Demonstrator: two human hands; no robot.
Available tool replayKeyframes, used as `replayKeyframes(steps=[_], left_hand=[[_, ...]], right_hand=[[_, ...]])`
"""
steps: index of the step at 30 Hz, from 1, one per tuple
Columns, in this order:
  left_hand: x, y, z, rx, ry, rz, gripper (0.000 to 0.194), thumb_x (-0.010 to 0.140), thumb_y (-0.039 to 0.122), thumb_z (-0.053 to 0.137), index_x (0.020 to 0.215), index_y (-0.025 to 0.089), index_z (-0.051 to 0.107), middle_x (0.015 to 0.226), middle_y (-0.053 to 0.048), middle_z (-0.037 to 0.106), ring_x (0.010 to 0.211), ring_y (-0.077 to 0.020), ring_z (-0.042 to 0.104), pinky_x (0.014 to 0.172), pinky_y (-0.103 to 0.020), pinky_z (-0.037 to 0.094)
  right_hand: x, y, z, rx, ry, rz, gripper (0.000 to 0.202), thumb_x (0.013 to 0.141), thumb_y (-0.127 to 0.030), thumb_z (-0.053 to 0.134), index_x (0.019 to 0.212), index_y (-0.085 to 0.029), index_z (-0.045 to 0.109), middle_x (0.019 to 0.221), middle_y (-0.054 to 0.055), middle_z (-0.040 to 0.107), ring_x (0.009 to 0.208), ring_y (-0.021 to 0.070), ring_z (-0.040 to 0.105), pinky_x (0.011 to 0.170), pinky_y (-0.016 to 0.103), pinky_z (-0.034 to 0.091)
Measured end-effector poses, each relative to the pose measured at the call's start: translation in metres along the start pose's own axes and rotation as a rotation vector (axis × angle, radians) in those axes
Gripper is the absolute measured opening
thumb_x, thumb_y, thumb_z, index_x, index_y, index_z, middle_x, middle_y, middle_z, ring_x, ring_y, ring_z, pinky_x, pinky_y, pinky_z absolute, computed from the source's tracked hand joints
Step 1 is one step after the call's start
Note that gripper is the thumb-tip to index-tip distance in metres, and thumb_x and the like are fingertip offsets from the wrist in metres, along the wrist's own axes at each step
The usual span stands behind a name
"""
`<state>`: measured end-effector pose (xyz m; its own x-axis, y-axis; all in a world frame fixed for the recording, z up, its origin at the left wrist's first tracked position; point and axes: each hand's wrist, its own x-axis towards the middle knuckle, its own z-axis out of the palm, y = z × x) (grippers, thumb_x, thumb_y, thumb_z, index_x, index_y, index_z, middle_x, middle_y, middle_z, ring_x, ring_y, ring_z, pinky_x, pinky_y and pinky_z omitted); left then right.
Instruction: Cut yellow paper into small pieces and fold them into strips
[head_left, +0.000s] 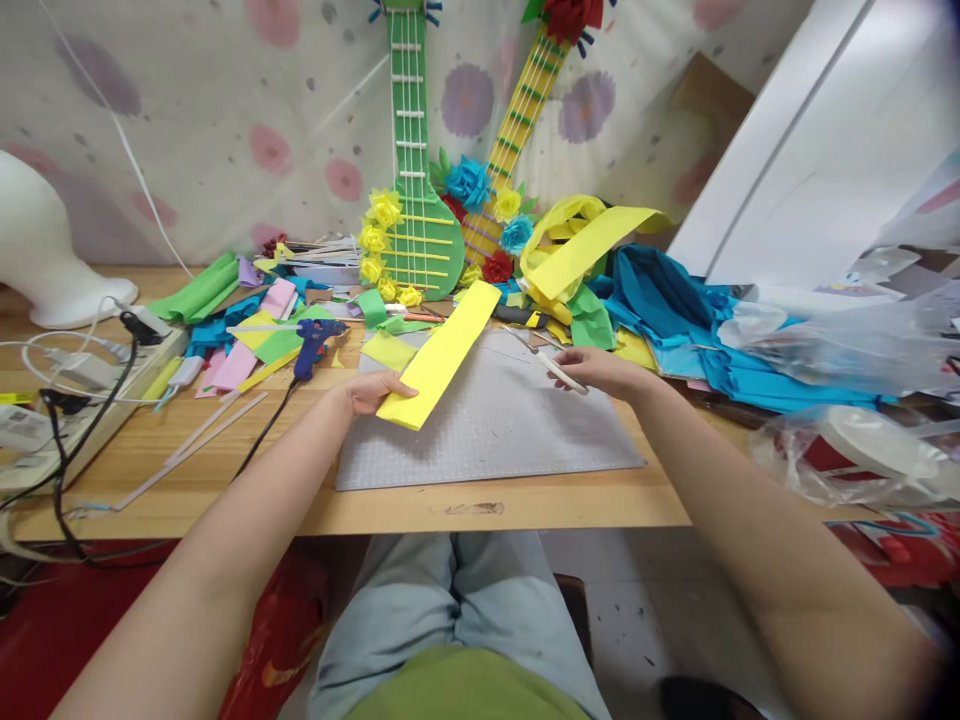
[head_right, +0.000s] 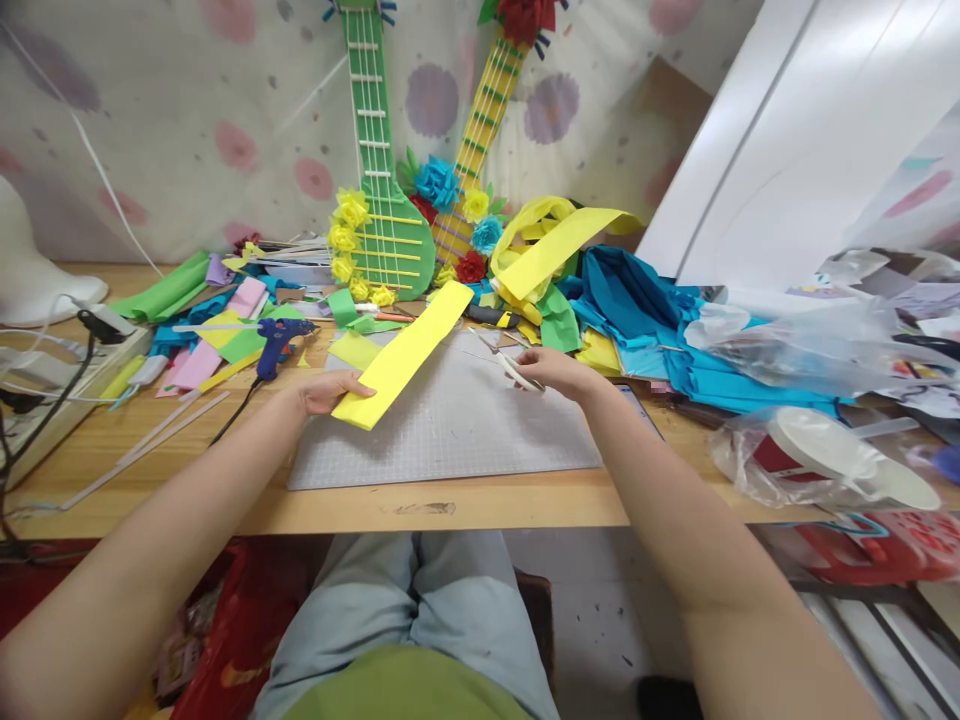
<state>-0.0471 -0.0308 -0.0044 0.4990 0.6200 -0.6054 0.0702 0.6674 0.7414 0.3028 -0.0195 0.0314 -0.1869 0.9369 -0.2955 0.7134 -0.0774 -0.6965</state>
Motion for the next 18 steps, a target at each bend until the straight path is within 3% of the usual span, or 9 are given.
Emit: replayKeyframes(steps=[4, 9, 13, 18], left_hand=[[0.001, 0.0, 0.0, -0.029, 0.004, 0.018, 0.037, 0.06, 0.009, 0.069, 0.096, 0.009, 0.062, 0.087, -0.011, 0.071, 0.074, -0.0183, 0.066, 0.072, -0.027, 0.05], [-0.002, -0.004, -0.004, -0.065, -0.041, 0.078, 0.041, 0.062, 0.011, 0.068, 0.102, 0.011, 0.06, 0.092, -0.011, 0.07, 0.077, -0.018, 0.066, 0.071, -0.026, 0.05], [-0.002, -0.005, -0.006, -0.046, -0.046, 0.067, 0.044, 0.062, 0.012, 0.068, 0.105, 0.01, 0.059, 0.092, -0.011, 0.07, 0.075, -0.0175, 0.066, 0.069, -0.026, 0.051], [-0.001, -0.003, 0.001, -0.054, -0.057, 0.052, 0.042, 0.063, 0.011, 0.067, 0.104, 0.011, 0.06, 0.092, -0.01, 0.07, 0.075, -0.017, 0.066, 0.072, -0.026, 0.051]], right_hand=[[-0.009, -0.008, 0.011, 0.247, -0.274, -0.083, 0.03, 0.066, -0.038, 0.067, 0.085, -0.016, 0.059, 0.076, 0.002, 0.058, 0.062, 0.0082, 0.05, 0.056, 0.02, 0.039], [-0.01, -0.022, 0.023, 0.336, -0.582, 0.045, 0.038, 0.073, -0.047, 0.06, 0.087, -0.012, 0.063, 0.079, 0.006, 0.062, 0.065, 0.0118, 0.055, 0.06, 0.024, 0.044], [0.0, -0.03, 0.028, 0.376, -0.768, 0.066, 0.045, 0.076, -0.052, 0.055, 0.089, -0.01, 0.062, 0.08, 0.01, 0.063, 0.07, 0.0152, 0.059, 0.061, 0.026, 0.047], [0.017, -0.037, 0.039, 0.317, -0.933, -0.022, 0.049, 0.078, -0.057, 0.049, 0.092, -0.011, 0.059, 0.08, 0.007, 0.06, 0.071, 0.0127, 0.057, 0.064, 0.025, 0.048]])
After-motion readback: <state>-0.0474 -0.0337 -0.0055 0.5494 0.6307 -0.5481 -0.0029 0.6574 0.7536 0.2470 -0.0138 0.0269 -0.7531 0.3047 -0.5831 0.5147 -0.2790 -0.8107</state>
